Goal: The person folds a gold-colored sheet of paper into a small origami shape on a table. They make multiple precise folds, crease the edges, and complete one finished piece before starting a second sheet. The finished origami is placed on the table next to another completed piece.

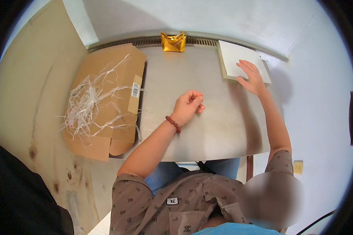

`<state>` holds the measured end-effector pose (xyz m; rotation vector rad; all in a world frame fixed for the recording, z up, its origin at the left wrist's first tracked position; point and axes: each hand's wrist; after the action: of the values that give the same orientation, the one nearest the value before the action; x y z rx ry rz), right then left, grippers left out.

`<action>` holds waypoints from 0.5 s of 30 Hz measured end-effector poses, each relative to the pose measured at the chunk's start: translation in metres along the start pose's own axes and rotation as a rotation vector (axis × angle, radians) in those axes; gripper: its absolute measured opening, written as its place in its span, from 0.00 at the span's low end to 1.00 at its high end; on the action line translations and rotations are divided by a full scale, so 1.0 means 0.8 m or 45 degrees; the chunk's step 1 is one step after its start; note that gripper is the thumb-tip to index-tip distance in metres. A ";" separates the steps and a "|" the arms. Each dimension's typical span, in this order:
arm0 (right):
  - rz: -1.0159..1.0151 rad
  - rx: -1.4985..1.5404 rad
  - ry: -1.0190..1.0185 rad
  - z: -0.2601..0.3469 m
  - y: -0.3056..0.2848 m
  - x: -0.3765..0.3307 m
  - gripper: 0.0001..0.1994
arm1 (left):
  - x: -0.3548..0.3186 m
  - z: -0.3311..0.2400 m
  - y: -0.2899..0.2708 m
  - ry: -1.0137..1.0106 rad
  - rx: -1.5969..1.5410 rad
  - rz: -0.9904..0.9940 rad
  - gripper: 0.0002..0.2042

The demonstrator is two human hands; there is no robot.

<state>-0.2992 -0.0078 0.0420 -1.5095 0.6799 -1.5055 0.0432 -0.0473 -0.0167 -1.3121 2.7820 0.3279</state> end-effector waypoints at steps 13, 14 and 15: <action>0.294 0.415 0.362 -0.092 -0.009 -0.035 0.21 | -0.008 -0.007 -0.008 -0.017 0.013 0.100 0.08; 0.285 0.462 0.384 -0.093 -0.010 -0.035 0.21 | -0.008 -0.006 -0.009 -0.012 0.026 0.111 0.09; 0.297 0.488 0.466 -0.094 -0.010 -0.034 0.20 | -0.007 -0.006 -0.010 -0.007 0.040 0.123 0.09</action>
<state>-0.3774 0.0046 0.0269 -0.8472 0.6996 -1.6333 0.0531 -0.0492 -0.0130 -1.1709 2.8392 0.2900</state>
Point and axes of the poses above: each hand's wrist, its own x-axis towards the middle knuckle, its own y-axis out of the palm, z = x × y, and after that the axes turned 5 degrees about x, right-handed
